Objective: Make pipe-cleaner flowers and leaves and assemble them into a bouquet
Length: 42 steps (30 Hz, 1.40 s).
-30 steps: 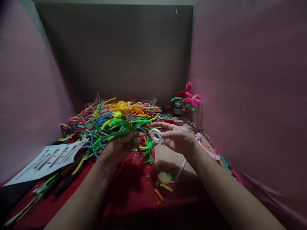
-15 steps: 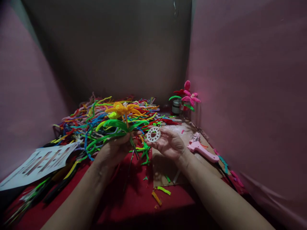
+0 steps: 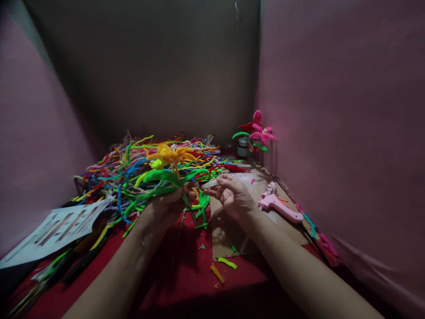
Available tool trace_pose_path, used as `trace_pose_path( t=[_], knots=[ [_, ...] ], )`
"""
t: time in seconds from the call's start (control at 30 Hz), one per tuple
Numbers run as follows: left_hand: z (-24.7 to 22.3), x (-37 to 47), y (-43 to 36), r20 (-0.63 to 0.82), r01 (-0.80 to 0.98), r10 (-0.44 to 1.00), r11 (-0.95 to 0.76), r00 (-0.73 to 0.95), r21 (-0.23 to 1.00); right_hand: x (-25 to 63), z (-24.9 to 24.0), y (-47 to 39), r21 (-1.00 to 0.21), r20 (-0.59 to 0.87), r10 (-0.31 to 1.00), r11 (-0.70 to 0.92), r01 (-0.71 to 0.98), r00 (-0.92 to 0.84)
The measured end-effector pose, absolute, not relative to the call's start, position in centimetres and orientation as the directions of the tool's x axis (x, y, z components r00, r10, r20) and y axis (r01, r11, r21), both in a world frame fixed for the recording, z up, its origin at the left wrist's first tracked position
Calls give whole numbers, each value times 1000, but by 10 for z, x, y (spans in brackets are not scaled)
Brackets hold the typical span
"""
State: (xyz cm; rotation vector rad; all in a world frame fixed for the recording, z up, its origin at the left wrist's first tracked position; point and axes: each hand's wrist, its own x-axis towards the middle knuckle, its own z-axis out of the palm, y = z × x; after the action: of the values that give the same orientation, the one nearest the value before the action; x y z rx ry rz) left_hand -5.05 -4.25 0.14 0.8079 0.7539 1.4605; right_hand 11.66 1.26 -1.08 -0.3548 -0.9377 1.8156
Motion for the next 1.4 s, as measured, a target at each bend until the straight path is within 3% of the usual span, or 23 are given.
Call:
trace_pose_path(
  t=[0.57,0.8,1.1,1.4],
  knots=[
    [-2,-50,-41,38,-587,999,-19,21,810,108,-14,0,-841,224,908,-4,-541,-355],
    [-5,-47,-39,41,-611,998,-67,-57,789,111,-23,6,-855,257,853,-18,-518,-455],
    [-6,-44,-40,65,-580,997,-70,-29,811,112,-19,2,-957,261,789,136,-255,-556],
    [-10,-42,-40,139,-513,989,-94,50,853,117,-22,8,-949,287,777,311,-53,-560]
  ],
)
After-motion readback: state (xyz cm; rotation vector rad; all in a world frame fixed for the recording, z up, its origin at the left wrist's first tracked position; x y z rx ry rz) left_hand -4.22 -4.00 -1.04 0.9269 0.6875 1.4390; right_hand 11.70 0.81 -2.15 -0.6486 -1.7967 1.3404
